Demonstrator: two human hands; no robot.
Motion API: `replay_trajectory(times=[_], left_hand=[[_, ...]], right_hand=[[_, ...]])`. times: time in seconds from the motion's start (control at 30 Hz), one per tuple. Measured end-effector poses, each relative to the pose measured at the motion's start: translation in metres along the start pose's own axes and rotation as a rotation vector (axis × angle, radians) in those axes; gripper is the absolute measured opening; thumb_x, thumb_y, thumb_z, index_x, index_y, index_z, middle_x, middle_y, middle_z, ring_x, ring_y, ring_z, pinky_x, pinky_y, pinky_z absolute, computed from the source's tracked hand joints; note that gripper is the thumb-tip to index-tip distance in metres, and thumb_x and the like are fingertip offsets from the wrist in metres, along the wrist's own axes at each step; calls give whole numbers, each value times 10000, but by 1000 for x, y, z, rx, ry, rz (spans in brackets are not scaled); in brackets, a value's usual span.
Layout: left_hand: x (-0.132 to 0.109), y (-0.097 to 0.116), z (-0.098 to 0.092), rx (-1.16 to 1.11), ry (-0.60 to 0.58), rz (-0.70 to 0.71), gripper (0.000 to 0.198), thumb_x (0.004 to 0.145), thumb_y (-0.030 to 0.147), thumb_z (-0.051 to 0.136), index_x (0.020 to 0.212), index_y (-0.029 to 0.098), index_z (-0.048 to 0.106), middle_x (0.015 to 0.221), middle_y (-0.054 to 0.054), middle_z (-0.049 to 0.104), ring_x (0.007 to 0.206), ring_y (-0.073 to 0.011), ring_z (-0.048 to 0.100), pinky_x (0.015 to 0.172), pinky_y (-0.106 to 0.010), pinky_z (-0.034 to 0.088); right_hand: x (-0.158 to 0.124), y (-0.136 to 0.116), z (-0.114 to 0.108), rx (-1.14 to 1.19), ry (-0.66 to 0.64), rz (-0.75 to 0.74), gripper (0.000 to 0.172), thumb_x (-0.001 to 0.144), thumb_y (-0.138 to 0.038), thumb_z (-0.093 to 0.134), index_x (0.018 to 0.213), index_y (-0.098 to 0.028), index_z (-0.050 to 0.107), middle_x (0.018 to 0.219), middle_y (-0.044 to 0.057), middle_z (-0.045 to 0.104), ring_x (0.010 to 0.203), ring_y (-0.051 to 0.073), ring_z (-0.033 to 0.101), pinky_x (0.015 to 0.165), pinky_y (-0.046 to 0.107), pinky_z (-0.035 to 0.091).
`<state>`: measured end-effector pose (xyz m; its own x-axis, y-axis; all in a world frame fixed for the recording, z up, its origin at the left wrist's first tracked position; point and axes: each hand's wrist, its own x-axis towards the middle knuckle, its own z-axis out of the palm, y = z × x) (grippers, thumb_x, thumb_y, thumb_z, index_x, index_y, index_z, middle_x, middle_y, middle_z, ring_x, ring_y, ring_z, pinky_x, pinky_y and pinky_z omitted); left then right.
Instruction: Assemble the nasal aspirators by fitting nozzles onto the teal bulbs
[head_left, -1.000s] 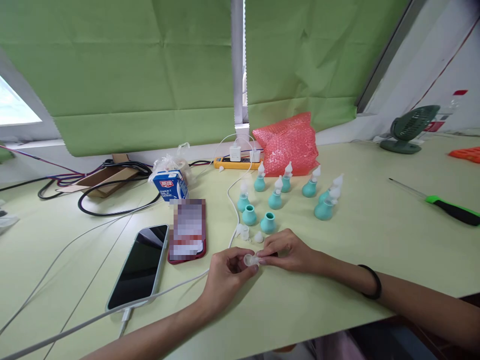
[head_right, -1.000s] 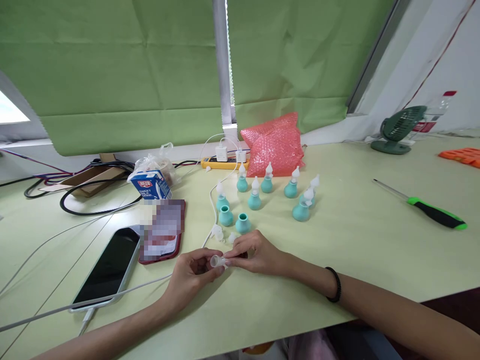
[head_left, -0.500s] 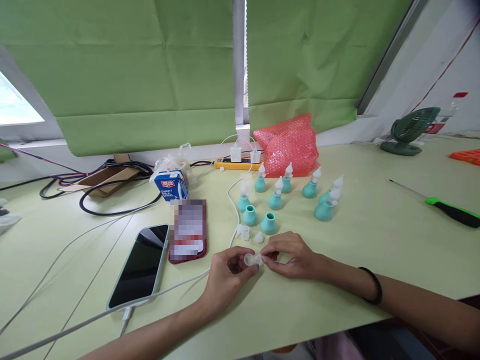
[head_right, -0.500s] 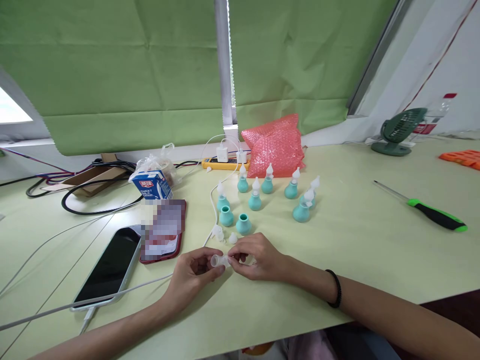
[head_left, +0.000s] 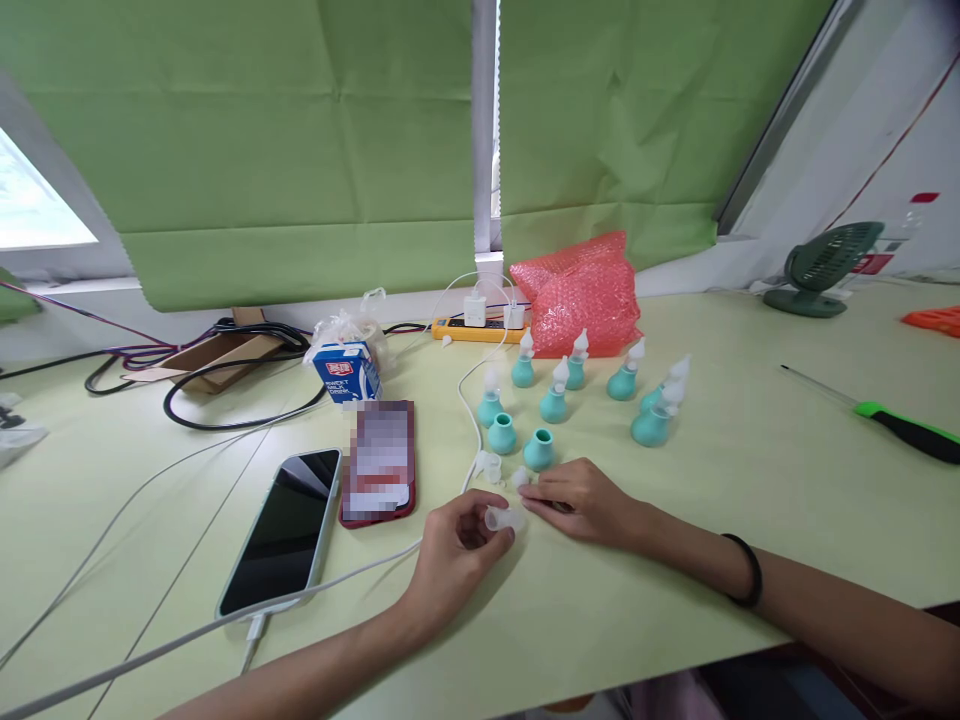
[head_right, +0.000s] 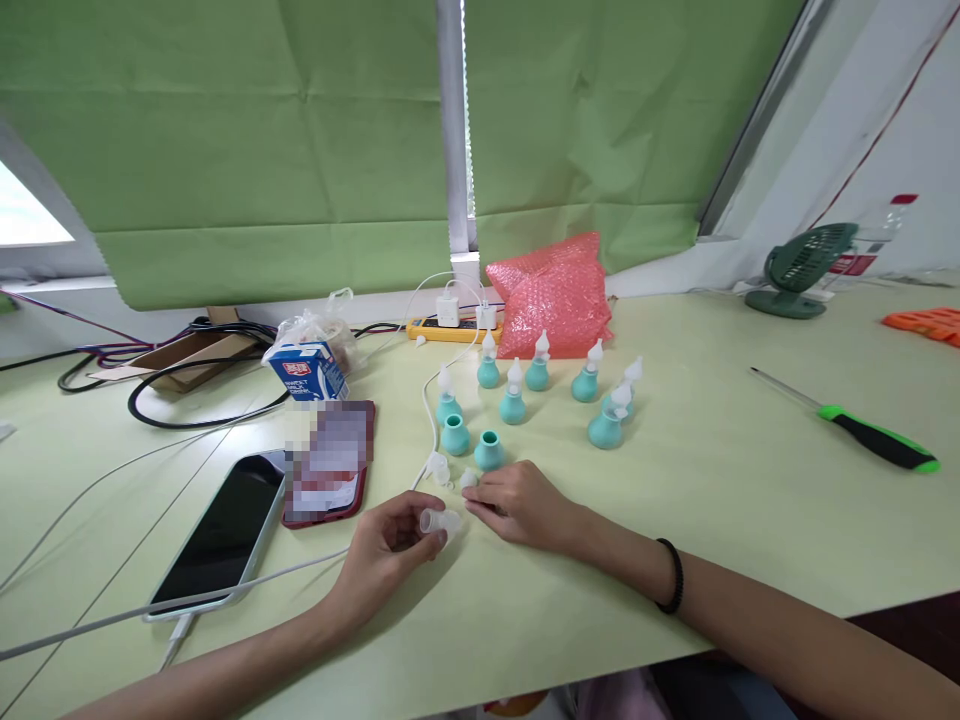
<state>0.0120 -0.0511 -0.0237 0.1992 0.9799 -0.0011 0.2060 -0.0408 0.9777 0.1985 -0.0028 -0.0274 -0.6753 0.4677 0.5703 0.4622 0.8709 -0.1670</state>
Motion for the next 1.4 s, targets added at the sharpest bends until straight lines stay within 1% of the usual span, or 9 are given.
replay_trajectory(times=[0.17,0.27,0.37,0.67,0.83,0.97,1.1,1.23,1.4], left_hand=[[-1,2,0,4,-11,48,168,673,186,572,831,150,529,650,14,513,552,-85,468,517,-191,383],[-2,4,1,-9,-37,87,147,662,166,576,794,151,514,710,1,539,589,-92,488,534,-193,390],[-1,4,1,-21,-66,96,150,659,161,576,798,151,520,722,-11,560,626,-108,514,558,-203,404],[-2,4,0,46,-69,82,126,724,146,463,812,146,552,671,-14,582,581,-108,522,551,-216,415],[-10,12,1,390,-202,320,214,702,95,447,841,167,594,940,-61,603,824,-167,536,716,-271,438],[-14,16,3,629,-325,479,338,691,103,462,1011,182,537,1173,-81,486,1035,-215,424,868,-351,384],[-16,14,3,816,-327,501,391,695,150,478,1085,174,474,1233,-113,419,1094,-268,358,882,-434,361],[-20,14,3,885,-288,610,405,732,167,446,1136,150,428,1249,-158,392,1103,-303,363,870,-480,347],[-26,25,8,837,-630,929,405,785,252,468,1173,342,394,1317,-31,350,1184,-306,308,944,-545,201]], right_hand=[[1,-11,-6,154,75,67,148,754,-202,504,863,-153,592,499,-25,556,406,71,441,439,194,353],[2,-20,-9,245,32,83,290,701,-275,563,957,-140,545,589,-11,581,430,68,440,453,191,380],[3,-23,-9,260,-14,52,239,694,-267,564,904,-155,548,608,-11,577,456,67,452,456,186,377],[7,-13,-15,38,395,189,186,640,-193,568,811,-174,495,501,-61,434,383,46,358,389,167,344],[5,-7,-17,29,367,229,195,655,-174,541,842,-171,486,442,-96,324,349,38,277,350,156,293],[2,-4,-17,38,285,82,84,632,-119,495,682,-182,470,413,-100,283,349,38,266,377,170,277],[0,0,-9,-33,198,30,64,626,-115,496,623,-173,470,389,-100,304,344,37,313,392,173,280],[-1,2,1,-119,249,52,68,655,-125,481,606,-171,484,380,-93,318,341,44,324,392,181,279],[1,-2,3,-70,281,130,91,663,-128,459,588,-179,468,374,-94,293,327,45,277,384,183,279]])
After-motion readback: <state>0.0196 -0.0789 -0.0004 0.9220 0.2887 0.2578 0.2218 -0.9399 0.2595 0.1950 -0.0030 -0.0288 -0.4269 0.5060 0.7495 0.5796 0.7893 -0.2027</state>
